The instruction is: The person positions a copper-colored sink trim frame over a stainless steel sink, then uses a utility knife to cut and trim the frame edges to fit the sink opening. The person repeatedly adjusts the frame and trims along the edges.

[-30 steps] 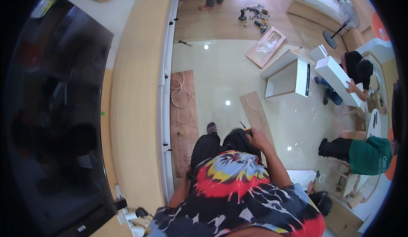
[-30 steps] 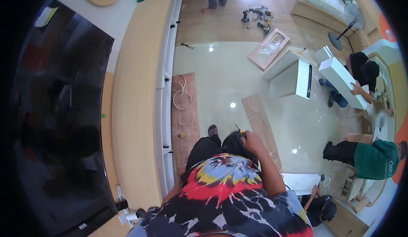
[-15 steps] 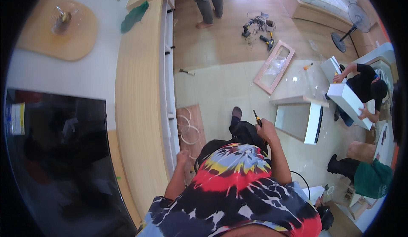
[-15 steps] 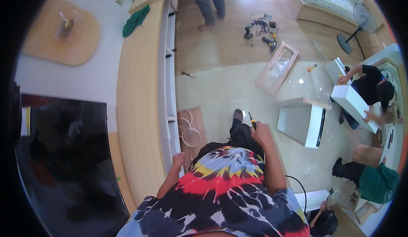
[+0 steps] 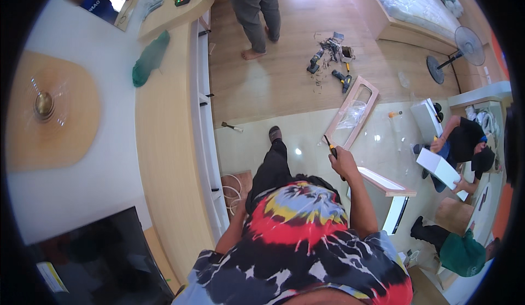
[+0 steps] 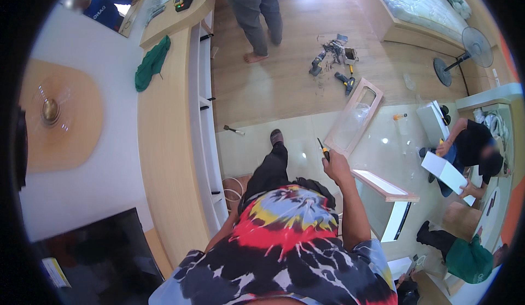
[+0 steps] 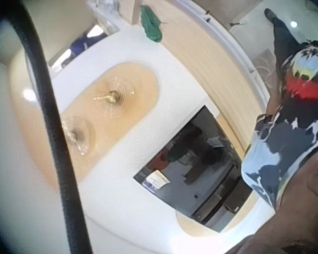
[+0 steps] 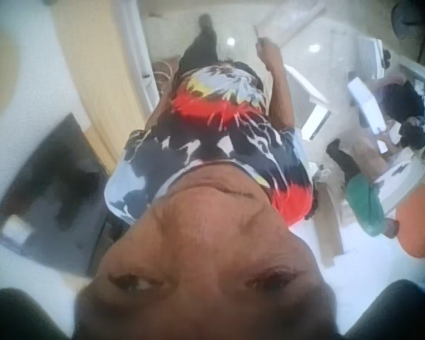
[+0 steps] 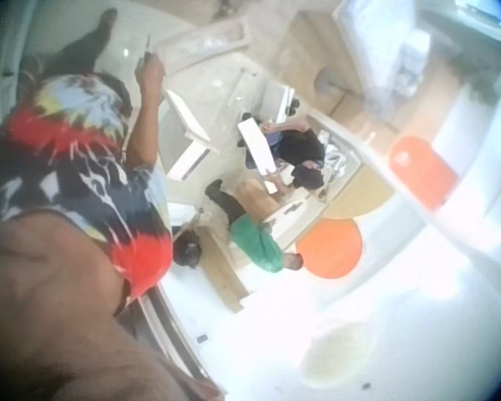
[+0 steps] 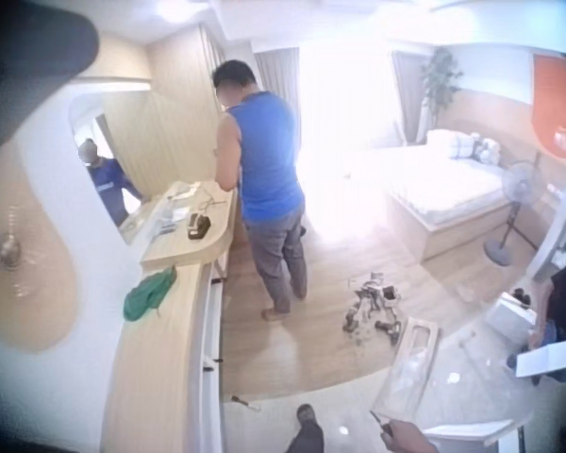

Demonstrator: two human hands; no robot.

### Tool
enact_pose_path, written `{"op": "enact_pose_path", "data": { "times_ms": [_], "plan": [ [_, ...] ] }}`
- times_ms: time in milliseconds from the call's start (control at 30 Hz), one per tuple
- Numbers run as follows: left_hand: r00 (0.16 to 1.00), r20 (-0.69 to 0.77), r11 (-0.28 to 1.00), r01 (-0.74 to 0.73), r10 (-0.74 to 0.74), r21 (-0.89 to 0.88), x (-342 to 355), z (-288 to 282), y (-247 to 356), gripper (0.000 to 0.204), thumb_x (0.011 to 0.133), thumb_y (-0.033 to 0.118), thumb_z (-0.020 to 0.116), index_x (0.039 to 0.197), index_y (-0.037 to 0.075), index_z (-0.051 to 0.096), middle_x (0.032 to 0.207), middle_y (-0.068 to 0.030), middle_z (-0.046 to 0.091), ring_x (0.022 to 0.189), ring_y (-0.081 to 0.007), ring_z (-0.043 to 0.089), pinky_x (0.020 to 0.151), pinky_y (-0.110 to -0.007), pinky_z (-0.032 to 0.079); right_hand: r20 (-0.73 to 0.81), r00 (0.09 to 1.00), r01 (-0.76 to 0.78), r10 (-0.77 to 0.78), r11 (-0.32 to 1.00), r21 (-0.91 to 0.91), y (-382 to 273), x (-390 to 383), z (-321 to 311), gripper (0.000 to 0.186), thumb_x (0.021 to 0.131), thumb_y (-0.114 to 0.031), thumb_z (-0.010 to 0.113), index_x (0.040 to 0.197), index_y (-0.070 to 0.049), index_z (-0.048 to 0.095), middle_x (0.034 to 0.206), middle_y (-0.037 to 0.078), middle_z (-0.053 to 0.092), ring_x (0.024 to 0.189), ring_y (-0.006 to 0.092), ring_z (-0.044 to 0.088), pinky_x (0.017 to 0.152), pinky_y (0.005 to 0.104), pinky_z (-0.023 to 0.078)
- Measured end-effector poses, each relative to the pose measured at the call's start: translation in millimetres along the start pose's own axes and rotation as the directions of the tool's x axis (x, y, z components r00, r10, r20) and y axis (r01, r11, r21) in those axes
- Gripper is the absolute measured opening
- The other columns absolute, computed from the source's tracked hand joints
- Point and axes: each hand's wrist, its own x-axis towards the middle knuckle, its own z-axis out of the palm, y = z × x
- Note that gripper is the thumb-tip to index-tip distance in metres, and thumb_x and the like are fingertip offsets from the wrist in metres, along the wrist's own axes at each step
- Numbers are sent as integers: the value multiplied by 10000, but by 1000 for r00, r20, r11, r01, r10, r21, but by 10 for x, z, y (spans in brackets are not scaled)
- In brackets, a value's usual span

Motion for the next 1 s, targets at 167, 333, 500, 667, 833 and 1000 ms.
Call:
{"op": "enact_pose_path", "data": {
  "times_ms": [167, 333, 500, 667, 833, 1000],
  "plan": [
    [965, 78, 906, -262, 250, 333, 1057, -599, 1096, 347, 935, 314, 557, 966, -2, 698, 851, -184, 679, 761, -290, 667, 668, -417, 503, 20, 995, -97, 96, 995, 17, -303, 670, -174, 283, 861, -219, 630, 927, 51, 580, 852, 316, 634, 856, 486, 619, 777, 526, 483],
    [997, 60, 996, -32, 37, -82, 1109, -1192, 3008, 256, 933, 275, 615, 1004, 35, 670, 860, -57, 659, 701, -153, 614, 581, -297, 486, -84, 975, -200, 205, 977, 70, -692, 1402, -501, 306, 875, -244, 619, 881, 57, 567, 843, 312, 625, 831, 492, 619, 736, 502, 491],
    [995, 17, 989, -99, 102, -107, 1613, -1454, 4332, 287, 929, 297, 620, 1047, 38, 653, 935, -45, 666, 724, -129, 604, 578, -262, 466, -151, 963, -211, 226, 972, 108, -512, 2196, -591, 282, 902, -232, 604, 895, 44, 549, 731, 263, 629, 705, 407, 660, 657, 461, 513],
    [992, 63, 993, -104, 107, -49, 2094, -1300, 5206, 298, 926, 292, 623, 1062, 31, 671, 907, -47, 673, 720, -132, 617, 579, -276, 473, -180, 955, -203, 236, 962, 181, -286, 3173, -792, 266, 905, -230, 604, 894, 28, 543, 651, 209, 615, 557, 296, 654, 571, 413, 521],
    [978, 172, 956, -157, 116, 249, 2407, -974, 5839, 355, 921, 319, 625, 1052, 3, 722, 901, -132, 724, 742, -220, 687, 674, -351, 526, -153, 950, -251, 272, 957, 146, -434, 4120, -1423, 273, 886, -224, 607, 914, 38, 537, 812, 289, 629, 807, 461, 634, 717, 493, 495],
    [940, 126, 860, -342, 318, 380, 2737, -749, 6602, 375, 917, 331, 613, 1079, 5, 704, 1014, -228, 701, 966, -362, 684, 872, -409, 514, -102, 968, -217, 229, 969, 115, -593, 5035, -2053, 309, 867, -228, 605, 971, 62, 584, 943, 334, 637, 930, 498, 613, 831, 548, 473]
  ]
}}
